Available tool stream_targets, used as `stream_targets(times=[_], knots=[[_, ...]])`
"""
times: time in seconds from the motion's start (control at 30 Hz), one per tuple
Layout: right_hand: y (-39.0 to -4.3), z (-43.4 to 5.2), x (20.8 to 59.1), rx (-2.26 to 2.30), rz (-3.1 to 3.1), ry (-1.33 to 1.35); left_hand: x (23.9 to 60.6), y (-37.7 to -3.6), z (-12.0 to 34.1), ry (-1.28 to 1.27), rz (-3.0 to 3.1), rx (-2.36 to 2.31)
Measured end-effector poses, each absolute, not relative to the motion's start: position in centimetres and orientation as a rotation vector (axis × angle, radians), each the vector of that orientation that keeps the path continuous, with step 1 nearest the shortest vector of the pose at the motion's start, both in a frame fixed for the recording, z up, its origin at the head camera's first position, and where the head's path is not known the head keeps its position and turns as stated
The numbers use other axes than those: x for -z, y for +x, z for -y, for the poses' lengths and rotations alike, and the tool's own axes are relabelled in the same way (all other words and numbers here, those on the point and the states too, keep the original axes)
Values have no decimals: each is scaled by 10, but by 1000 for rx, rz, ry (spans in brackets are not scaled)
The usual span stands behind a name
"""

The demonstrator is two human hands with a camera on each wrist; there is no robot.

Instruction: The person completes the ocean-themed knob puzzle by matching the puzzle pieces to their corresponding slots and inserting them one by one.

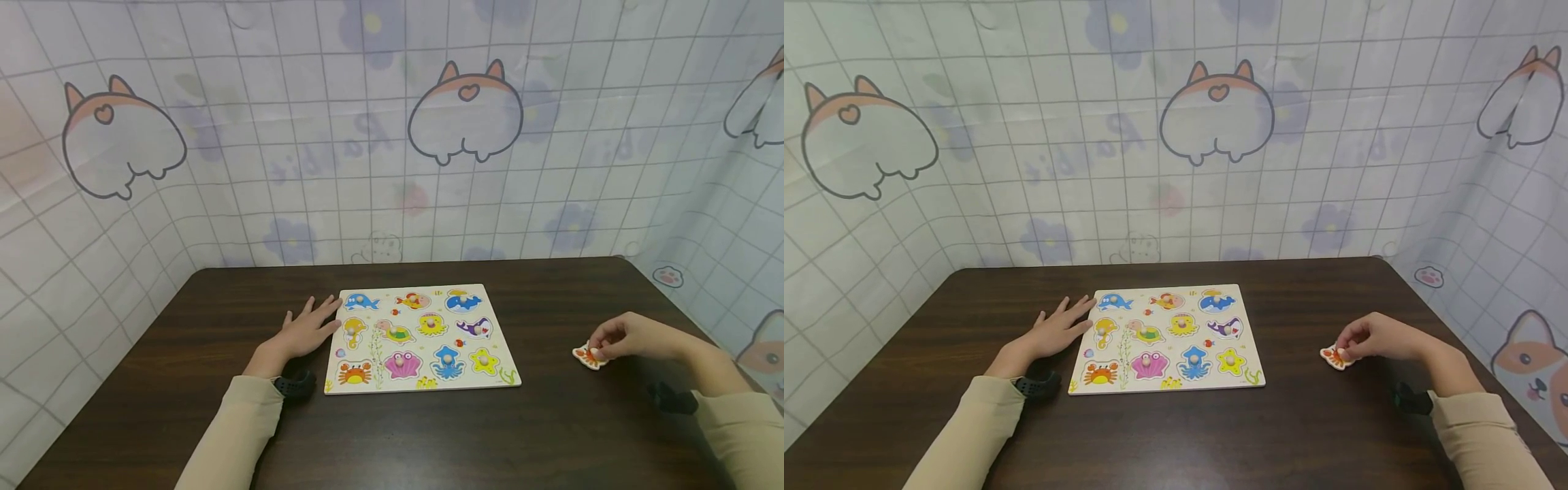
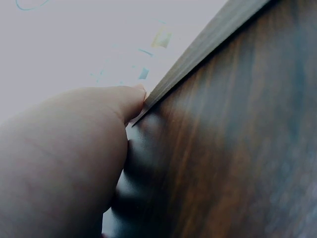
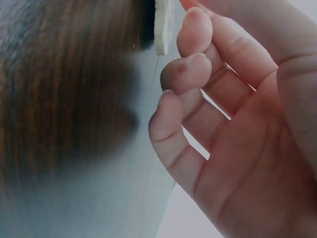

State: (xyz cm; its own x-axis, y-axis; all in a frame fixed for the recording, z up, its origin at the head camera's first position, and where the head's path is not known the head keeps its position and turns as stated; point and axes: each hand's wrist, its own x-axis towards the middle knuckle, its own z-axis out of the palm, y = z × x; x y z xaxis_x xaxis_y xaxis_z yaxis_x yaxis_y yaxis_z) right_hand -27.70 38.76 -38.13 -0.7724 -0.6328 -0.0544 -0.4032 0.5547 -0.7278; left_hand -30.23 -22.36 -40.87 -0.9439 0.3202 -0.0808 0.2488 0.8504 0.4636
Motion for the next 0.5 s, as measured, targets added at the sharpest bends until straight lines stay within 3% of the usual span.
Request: stream_targets(times=[0.5], knots=[[-270, -351, 355, 989, -2679, -744, 409, -301, 224, 444, -2870, -699]])
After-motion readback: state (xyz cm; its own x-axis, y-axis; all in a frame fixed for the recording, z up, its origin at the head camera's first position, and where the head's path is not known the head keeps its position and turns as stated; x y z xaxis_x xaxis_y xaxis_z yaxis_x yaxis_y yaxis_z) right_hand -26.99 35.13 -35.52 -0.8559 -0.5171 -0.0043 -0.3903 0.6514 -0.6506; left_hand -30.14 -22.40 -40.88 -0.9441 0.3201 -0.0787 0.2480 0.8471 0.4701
